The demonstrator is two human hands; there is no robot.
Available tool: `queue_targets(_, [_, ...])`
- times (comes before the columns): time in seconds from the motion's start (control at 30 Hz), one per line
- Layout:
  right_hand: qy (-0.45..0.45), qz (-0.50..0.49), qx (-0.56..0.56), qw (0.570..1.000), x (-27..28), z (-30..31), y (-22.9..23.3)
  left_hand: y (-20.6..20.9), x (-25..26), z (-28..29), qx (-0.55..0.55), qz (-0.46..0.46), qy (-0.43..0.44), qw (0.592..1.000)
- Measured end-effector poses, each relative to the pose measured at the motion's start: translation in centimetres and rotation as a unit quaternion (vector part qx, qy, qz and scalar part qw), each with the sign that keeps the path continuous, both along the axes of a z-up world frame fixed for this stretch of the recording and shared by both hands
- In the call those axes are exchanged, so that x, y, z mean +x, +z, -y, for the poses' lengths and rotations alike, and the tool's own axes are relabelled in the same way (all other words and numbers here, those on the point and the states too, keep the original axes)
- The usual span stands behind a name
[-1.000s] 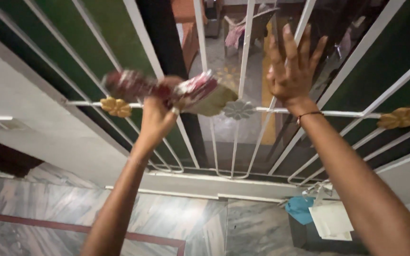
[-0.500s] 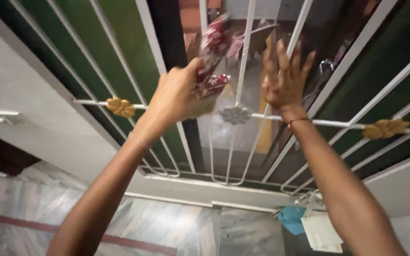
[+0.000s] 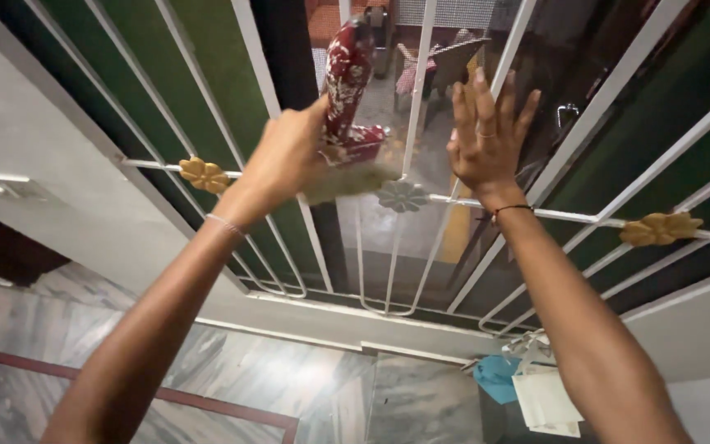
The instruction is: The person uses a large brush to dust and wipe the white metal bars and decorative elements of a security gate. They systematically clean vertical bars, horizontal rails, and flower-shaped ornaments, occasionally moving aside papers and a plastic bag to reach lower sections.
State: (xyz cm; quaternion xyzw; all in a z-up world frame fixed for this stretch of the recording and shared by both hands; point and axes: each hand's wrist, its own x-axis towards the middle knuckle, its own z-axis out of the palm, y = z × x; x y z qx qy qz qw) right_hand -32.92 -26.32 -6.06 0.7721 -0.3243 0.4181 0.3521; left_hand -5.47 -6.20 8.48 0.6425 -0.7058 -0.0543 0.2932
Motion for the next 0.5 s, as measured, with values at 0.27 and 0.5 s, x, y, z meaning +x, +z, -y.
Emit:
queue_targets(0.27, [-0.012, 0.005, -0.014, 1.0, 0.4, 0.3, 0.2, -7.4, 1.1, 2.6, -0.145, -0.142, 0.014, 0.979])
queue_targets(0.5, [0.001, 0.007, -0.002, 1.0, 0.4, 0.4, 0.3, -4.1, 4.4, -1.3, -0.12, -0.087, 0.023, 0.989])
